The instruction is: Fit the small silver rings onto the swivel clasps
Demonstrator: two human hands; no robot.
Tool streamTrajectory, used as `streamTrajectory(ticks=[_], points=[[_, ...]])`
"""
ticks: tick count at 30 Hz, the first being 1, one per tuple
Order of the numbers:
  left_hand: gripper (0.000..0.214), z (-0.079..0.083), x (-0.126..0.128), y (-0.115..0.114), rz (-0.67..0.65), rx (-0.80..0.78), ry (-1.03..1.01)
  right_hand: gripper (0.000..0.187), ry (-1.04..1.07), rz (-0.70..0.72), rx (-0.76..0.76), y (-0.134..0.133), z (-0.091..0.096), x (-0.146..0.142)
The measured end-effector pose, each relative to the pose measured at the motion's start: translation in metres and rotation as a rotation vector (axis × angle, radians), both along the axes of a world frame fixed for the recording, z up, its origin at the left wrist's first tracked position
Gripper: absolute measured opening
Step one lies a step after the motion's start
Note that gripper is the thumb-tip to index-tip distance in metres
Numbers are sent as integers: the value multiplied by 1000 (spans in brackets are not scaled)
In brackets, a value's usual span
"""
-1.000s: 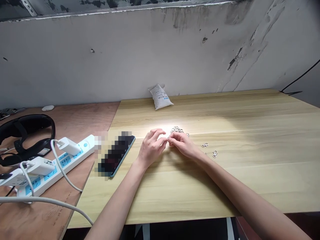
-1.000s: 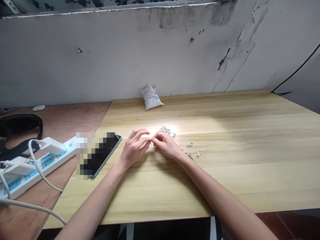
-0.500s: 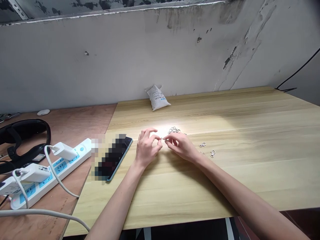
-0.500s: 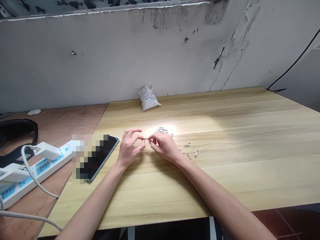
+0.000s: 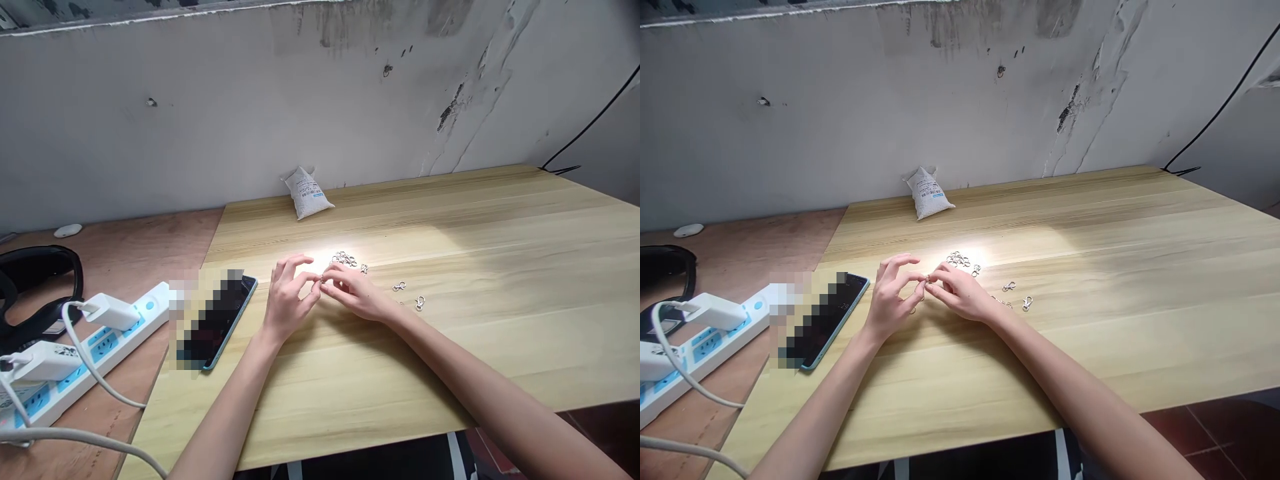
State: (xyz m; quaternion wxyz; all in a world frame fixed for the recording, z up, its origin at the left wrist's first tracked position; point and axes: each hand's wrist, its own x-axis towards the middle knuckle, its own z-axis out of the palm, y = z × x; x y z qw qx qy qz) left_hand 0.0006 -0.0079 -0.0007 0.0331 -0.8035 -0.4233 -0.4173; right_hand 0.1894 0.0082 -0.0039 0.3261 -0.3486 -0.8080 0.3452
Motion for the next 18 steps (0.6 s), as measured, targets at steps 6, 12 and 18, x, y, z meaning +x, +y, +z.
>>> streamTrajectory(ticks=[6,12,18], points=[[7,4,0,0,8,-6,-26,24,52,12,2,5,-2,5],[8,5,4,-2,-46,-42,-41,20,114,-15,-61,3,6,7],[8,4,8,-2,-27,-55,26,29,9,61,27,8,-1,10]])
